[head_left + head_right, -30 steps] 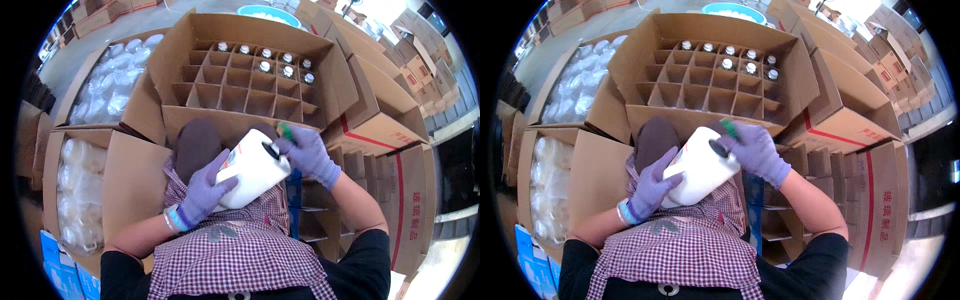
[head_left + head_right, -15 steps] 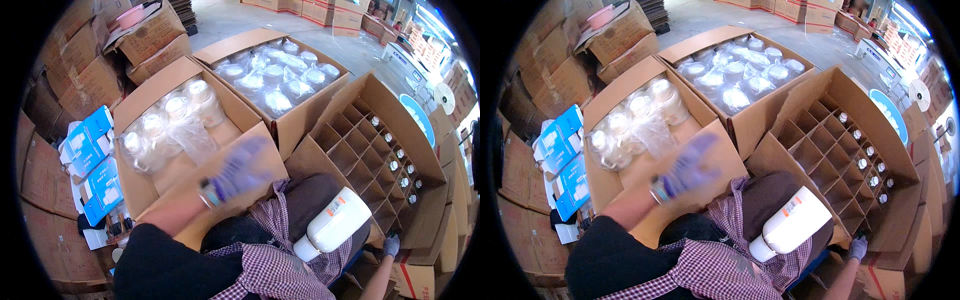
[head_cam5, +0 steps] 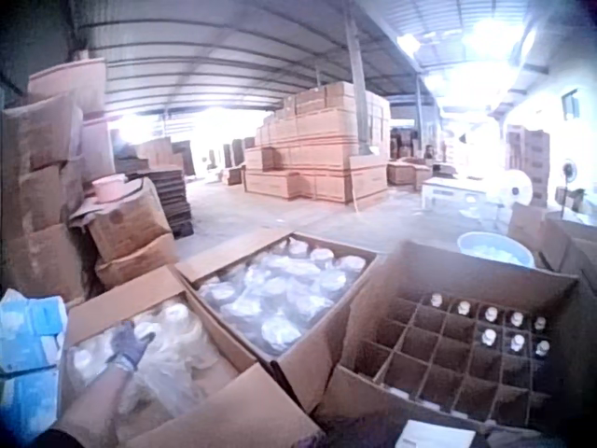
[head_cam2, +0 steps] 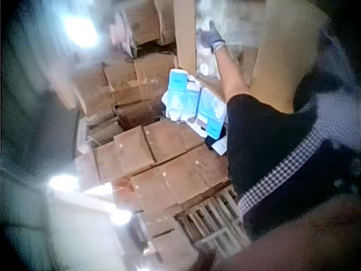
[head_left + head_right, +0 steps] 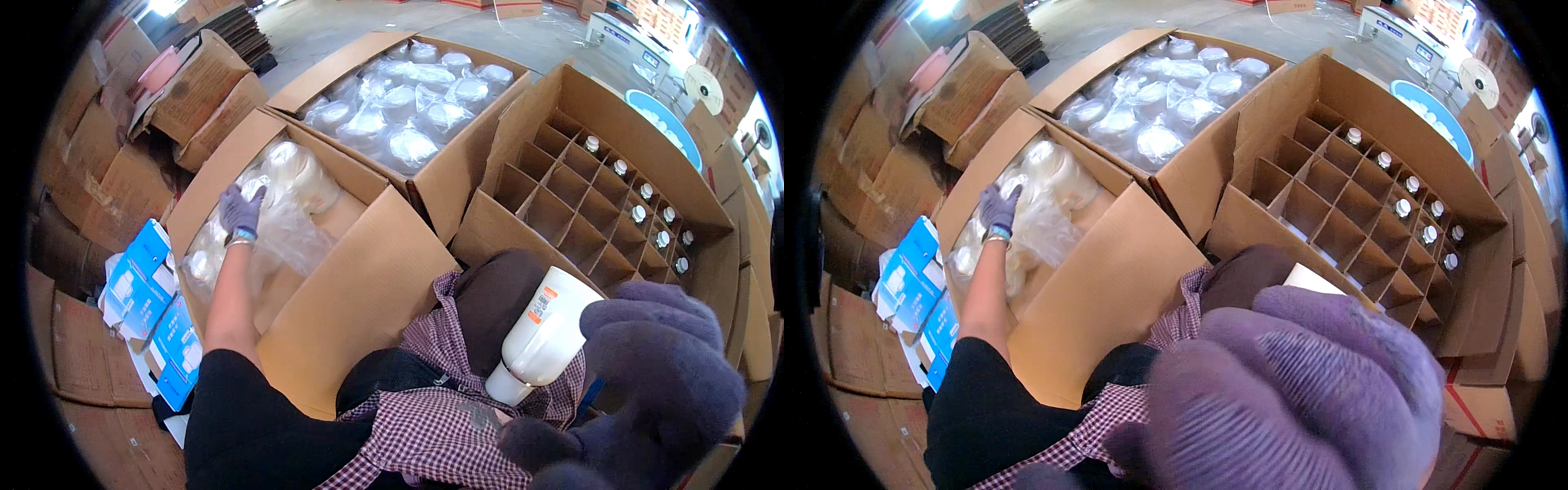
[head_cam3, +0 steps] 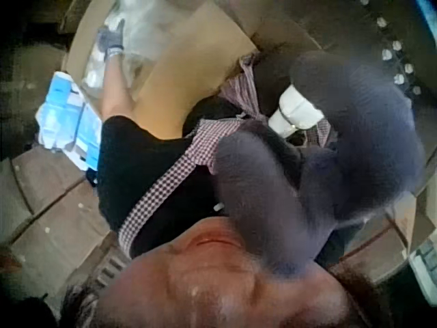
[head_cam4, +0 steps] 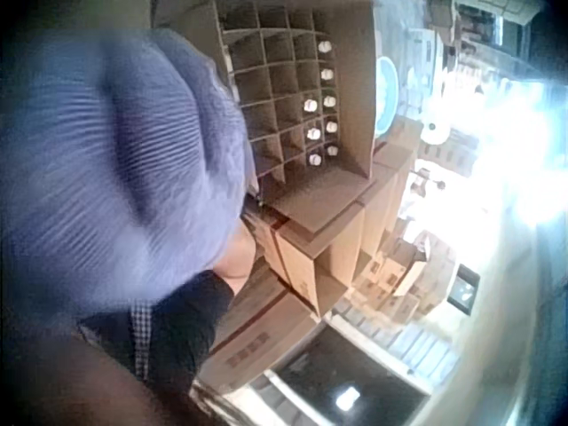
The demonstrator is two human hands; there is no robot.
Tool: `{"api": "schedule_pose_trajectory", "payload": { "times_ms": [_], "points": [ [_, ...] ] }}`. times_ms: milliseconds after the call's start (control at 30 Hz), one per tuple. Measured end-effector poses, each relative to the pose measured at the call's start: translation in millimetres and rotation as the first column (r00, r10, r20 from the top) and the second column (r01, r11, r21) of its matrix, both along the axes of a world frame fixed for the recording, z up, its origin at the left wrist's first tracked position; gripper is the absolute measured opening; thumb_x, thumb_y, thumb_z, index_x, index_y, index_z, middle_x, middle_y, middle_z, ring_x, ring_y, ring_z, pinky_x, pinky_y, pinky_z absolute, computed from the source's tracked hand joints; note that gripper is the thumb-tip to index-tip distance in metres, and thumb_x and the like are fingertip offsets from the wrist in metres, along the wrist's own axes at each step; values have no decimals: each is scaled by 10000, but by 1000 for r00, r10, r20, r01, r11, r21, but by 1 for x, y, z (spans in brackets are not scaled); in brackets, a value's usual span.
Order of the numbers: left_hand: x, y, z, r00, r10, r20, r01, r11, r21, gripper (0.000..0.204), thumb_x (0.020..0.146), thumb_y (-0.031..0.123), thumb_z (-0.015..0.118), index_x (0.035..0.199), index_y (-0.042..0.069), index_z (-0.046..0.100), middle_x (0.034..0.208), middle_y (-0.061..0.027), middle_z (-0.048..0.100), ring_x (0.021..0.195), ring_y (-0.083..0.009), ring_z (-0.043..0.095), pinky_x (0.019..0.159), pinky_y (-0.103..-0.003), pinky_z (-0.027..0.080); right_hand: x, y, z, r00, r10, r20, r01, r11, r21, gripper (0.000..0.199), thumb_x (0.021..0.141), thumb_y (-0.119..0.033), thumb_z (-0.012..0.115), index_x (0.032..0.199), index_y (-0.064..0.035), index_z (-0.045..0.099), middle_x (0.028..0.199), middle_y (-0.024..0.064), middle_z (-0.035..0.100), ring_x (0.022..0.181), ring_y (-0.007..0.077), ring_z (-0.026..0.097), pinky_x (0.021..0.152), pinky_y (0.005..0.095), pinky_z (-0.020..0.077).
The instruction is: The person assembles white ceramic pitchers by screwing on lids and attaching handles. They then wrap each pitcher in a clear plastic bag and place it into a cardboard box with dividers. The process is repeated for multiple units in a warehouse setting.
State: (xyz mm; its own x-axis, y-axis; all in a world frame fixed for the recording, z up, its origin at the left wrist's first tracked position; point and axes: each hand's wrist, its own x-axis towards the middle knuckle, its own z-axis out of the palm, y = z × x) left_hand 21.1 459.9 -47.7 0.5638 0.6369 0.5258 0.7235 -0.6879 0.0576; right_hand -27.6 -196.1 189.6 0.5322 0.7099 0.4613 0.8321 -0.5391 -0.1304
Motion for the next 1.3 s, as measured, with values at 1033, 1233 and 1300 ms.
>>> {"api": "schedule_pose_trajectory", "payload": {
  "times_ms": [1033,1233,1300],
  "points": [
    [154,-305,272,-195,80,978,184,-976,117,687,1016,547,356,1527,88,369,1544,-144,432,1444,-348,364,1211,-627,155,105,22,-121,991,-137,0,102,740,664,1077,624,-274,918,1509,-114,326,1548,244,282,1406,457,319,1157,544,314],
    [179,-469,263,115,260,959,-179,-944,278,679,1026,535,367,1529,79,382,1579,-144,400,1452,-369,364,1203,-630,214,143,-12,-75,864,-502,-39,312,472,825,711,721,-246,822,1350,-92,530,1224,181,643,1121,337,621,1008,450,456],
    [199,-492,249,125,197,972,-296,-928,226,749,1011,607,405,1525,64,377,1555,-176,417,1430,-368,391,1183,-580,289,169,-38,-77,871,-439,-221,408,397,822,363,774,-152,754,1105,-38,661,960,113,725,833,228,684,812,355,530]
  ]
}}
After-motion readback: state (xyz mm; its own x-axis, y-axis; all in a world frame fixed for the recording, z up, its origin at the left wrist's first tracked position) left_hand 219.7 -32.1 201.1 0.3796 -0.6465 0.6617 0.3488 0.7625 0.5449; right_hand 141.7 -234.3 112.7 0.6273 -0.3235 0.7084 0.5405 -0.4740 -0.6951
